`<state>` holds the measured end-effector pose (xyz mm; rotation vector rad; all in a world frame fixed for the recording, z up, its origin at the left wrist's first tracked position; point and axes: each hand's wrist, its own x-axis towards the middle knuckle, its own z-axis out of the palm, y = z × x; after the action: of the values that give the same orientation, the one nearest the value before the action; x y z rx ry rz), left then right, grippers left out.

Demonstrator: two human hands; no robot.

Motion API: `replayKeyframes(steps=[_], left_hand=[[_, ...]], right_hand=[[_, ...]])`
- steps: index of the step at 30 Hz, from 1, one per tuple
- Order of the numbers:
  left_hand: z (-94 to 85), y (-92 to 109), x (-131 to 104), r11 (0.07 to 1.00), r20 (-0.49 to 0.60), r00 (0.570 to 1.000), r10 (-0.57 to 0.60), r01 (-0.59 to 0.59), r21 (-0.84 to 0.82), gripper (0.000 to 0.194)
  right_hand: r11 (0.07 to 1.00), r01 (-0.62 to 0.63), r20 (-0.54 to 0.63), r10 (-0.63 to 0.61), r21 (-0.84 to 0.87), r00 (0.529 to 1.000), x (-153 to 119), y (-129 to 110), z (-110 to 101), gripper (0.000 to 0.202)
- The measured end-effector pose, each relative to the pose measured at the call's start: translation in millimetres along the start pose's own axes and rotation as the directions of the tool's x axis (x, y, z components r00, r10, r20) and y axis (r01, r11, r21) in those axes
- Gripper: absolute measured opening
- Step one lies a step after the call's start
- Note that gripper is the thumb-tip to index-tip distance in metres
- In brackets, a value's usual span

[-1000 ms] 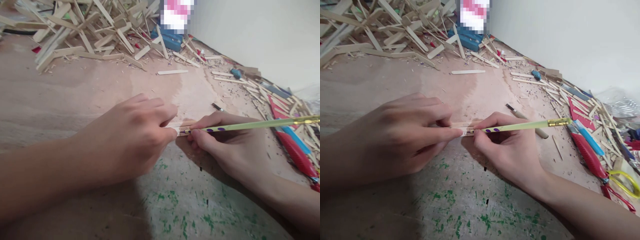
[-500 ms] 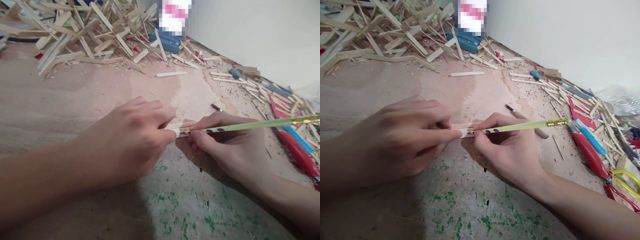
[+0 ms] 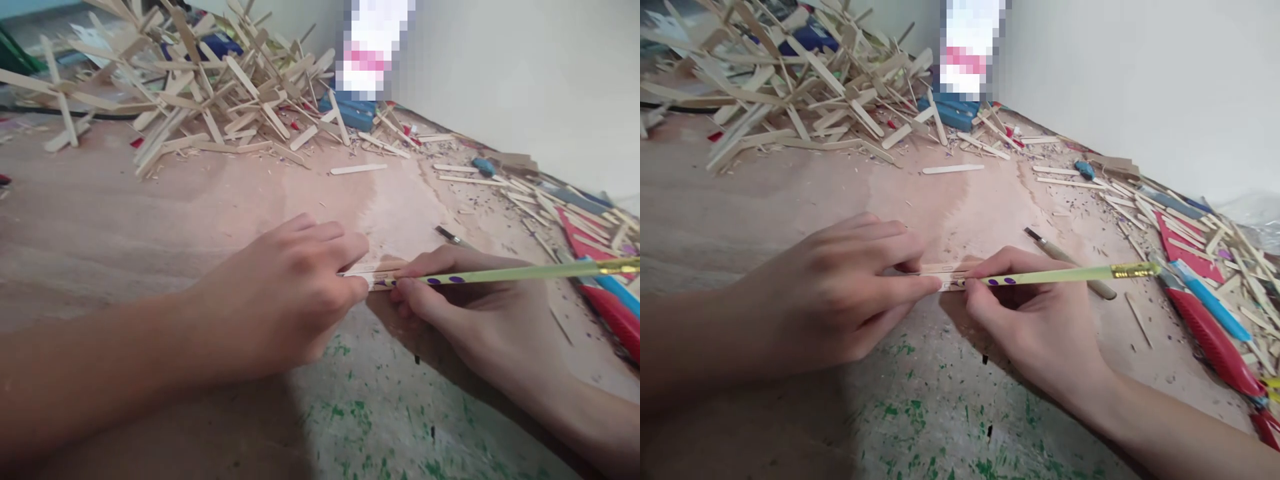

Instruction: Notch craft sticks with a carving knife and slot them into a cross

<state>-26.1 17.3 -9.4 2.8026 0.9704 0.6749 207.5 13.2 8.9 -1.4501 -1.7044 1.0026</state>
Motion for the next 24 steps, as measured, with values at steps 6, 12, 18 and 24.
replayKeyframes(steps=[6, 12, 18, 24], left_hand=[[-1.5, 0.3, 0.4, 1.0, 0.0, 1.0, 0.004, -0.004, -0.013, 0.029], [1.6, -0.1, -0.5, 1.0, -0.027, 0.999, 0.021, -0.022, -0.018, 0.028], [1.0, -0.7, -1.1, 1.0, -0.021, 1.0, 0.019, -0.019, -0.02, 0.027], [2.2, -0.7, -1.2, 1.0, -0.032, 0.999, 0.014, -0.015, -0.004, 0.03]], right_hand=[[0.999, -0.008, 0.012, 0.007, 0.035, 1.0, 4.0, -3.6, -0.8, 0.011], [0.999, -0.015, 0.03, 0.013, 0.046, 0.999, 2.8, -2.2, 0.0, 0.01], [0.998, -0.033, 0.041, 0.031, 0.052, 0.999, 4.4, -3.7, -1.7, 0.011], [0.999, -0.037, 0.068, 0.037, -0.001, 0.997, 6.6, -7.9, -3.4, 0.013]])
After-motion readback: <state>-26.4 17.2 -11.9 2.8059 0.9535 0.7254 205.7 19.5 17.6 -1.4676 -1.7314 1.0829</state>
